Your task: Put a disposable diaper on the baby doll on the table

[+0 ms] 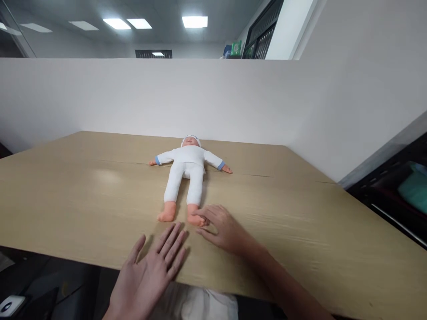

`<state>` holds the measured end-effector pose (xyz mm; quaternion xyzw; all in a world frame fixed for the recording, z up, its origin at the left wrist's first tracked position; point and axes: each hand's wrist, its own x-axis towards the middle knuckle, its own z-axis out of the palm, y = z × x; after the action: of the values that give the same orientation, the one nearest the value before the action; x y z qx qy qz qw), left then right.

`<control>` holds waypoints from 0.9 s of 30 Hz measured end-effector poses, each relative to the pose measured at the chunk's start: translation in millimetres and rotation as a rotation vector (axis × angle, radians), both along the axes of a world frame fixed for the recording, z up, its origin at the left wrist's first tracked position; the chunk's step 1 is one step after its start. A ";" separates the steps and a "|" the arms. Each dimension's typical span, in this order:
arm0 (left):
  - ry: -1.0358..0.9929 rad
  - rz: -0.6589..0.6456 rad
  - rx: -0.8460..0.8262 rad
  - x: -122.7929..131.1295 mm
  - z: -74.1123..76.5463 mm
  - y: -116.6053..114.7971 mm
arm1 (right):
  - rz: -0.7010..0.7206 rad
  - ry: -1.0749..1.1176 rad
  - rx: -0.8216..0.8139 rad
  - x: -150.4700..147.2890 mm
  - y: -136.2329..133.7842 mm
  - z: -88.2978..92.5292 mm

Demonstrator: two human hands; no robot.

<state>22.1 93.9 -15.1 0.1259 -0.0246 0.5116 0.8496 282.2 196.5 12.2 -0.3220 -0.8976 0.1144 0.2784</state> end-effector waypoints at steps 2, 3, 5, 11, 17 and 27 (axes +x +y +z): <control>0.018 0.019 -0.028 -6.2 1.5 -12.7 | -0.086 -0.007 0.065 -1.5 -31.4 0.5; 0.030 0.026 -0.040 -11.0 0.8 -21.0 | -0.134 0.004 0.101 -2.1 -50.7 -1.4; 0.082 0.023 -0.082 -23.9 -5.6 -40.7 | -0.233 0.069 0.202 -1.4 -93.1 -10.3; 0.914 0.227 -0.160 -71.5 -63.5 -95.2 | -0.383 0.204 0.242 17.9 -194.5 -71.9; 1.842 0.667 0.012 -95.0 -99.4 -103.7 | -0.591 0.199 0.077 22.8 -224.6 -133.9; 2.071 0.398 0.394 -64.7 -111.2 -93.3 | -0.491 0.454 -0.555 -38.3 -138.0 -175.3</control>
<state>-42.6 0.6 -126.3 0.6352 0.6465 0.2722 0.3233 243.9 58.4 -163.1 -0.5554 -0.6457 0.3494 0.3904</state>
